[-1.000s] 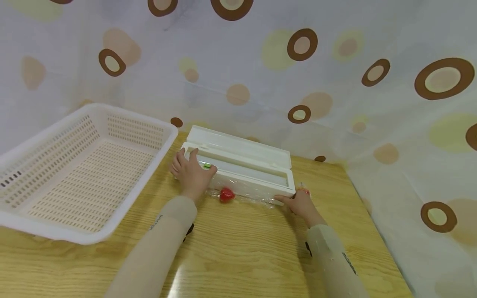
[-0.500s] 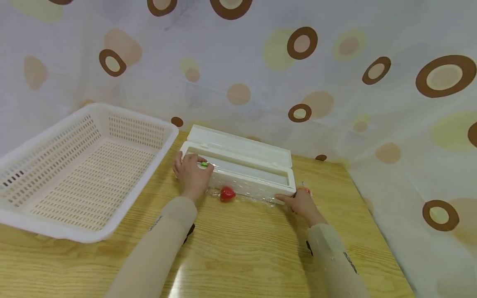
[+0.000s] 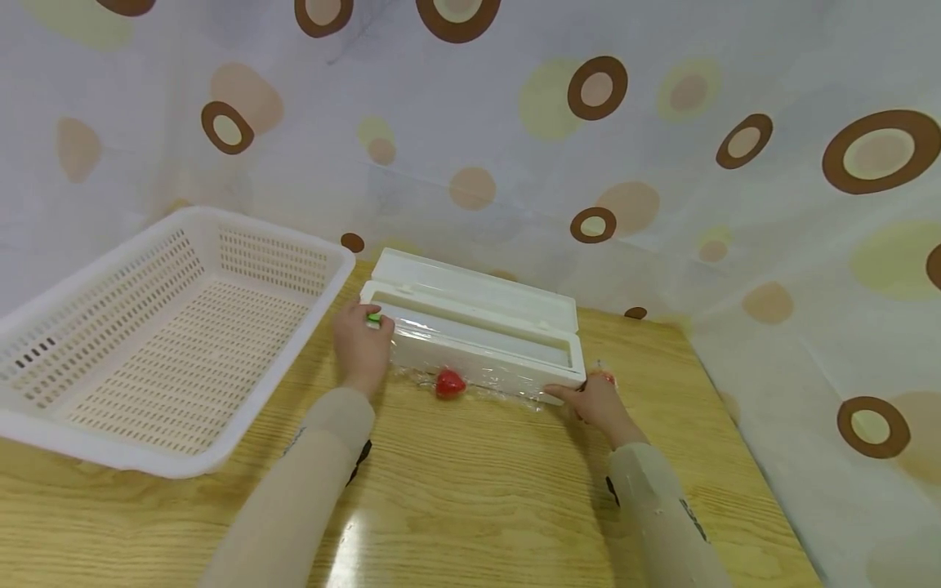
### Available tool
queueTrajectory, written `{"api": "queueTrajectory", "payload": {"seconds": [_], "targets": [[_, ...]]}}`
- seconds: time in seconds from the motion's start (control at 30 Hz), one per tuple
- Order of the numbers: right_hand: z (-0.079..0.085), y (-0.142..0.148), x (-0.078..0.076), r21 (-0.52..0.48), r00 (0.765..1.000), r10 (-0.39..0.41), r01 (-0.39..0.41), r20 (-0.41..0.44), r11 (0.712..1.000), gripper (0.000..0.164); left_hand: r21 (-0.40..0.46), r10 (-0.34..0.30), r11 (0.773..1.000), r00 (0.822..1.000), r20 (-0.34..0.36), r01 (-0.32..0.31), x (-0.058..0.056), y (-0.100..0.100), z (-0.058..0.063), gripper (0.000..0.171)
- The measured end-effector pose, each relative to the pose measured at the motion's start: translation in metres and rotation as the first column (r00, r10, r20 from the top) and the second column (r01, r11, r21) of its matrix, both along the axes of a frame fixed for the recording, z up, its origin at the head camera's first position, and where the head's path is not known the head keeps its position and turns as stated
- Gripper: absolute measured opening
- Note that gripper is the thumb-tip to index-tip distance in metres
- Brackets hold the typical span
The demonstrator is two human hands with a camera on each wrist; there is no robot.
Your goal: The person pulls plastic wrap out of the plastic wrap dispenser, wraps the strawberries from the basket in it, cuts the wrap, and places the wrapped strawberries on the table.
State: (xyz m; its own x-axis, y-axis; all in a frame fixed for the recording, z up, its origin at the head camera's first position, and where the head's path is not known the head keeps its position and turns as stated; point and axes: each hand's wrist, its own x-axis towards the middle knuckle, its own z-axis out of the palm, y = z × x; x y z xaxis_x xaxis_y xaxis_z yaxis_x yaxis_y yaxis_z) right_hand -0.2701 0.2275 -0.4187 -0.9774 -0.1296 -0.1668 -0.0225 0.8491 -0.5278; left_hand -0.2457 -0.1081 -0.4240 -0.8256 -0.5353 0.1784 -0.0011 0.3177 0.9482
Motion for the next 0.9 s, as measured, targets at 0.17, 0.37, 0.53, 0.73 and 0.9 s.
{"api": "queueTrajectory", "payload": {"seconds": [0.17, 0.37, 0.53, 0.73, 0.9], "targets": [[0.0, 0.0, -0.001, -0.007, 1.0, -0.015, 0.015, 0.022, 1.0, 0.048, 0.036, 0.025, 0.999, 1.0, 0.017, -0.025, 0.001, -0.001, 0.001, 0.023], [0.001, 0.0, 0.0, -0.008, 1.0, -0.019, 0.019, 0.025, 1.0, 0.049, 0.037, 0.061, 0.997, 0.998, 0.019, -0.062, 0.001, -0.004, 0.004, 0.027], [0.002, 0.002, 0.002, 0.002, 0.999, -0.028, 0.028, 0.016, 1.0, 0.051, 0.002, 0.08, 0.997, 0.996, 0.028, -0.08, 0.001, -0.004, 0.005, 0.029], [0.002, -0.002, 0.002, -0.037, 0.994, -0.044, 0.048, 0.099, 0.998, 0.049, -0.007, 0.085, 0.996, 0.996, 0.033, -0.085, 0.004, -0.002, -0.001, 0.037], [0.005, -0.005, 0.002, -0.019, 0.991, -0.028, 0.031, 0.128, 0.999, 0.053, 0.056, 0.052, 0.996, 0.979, 0.195, -0.064, 0.015, 0.005, -0.001, 0.069]]}}
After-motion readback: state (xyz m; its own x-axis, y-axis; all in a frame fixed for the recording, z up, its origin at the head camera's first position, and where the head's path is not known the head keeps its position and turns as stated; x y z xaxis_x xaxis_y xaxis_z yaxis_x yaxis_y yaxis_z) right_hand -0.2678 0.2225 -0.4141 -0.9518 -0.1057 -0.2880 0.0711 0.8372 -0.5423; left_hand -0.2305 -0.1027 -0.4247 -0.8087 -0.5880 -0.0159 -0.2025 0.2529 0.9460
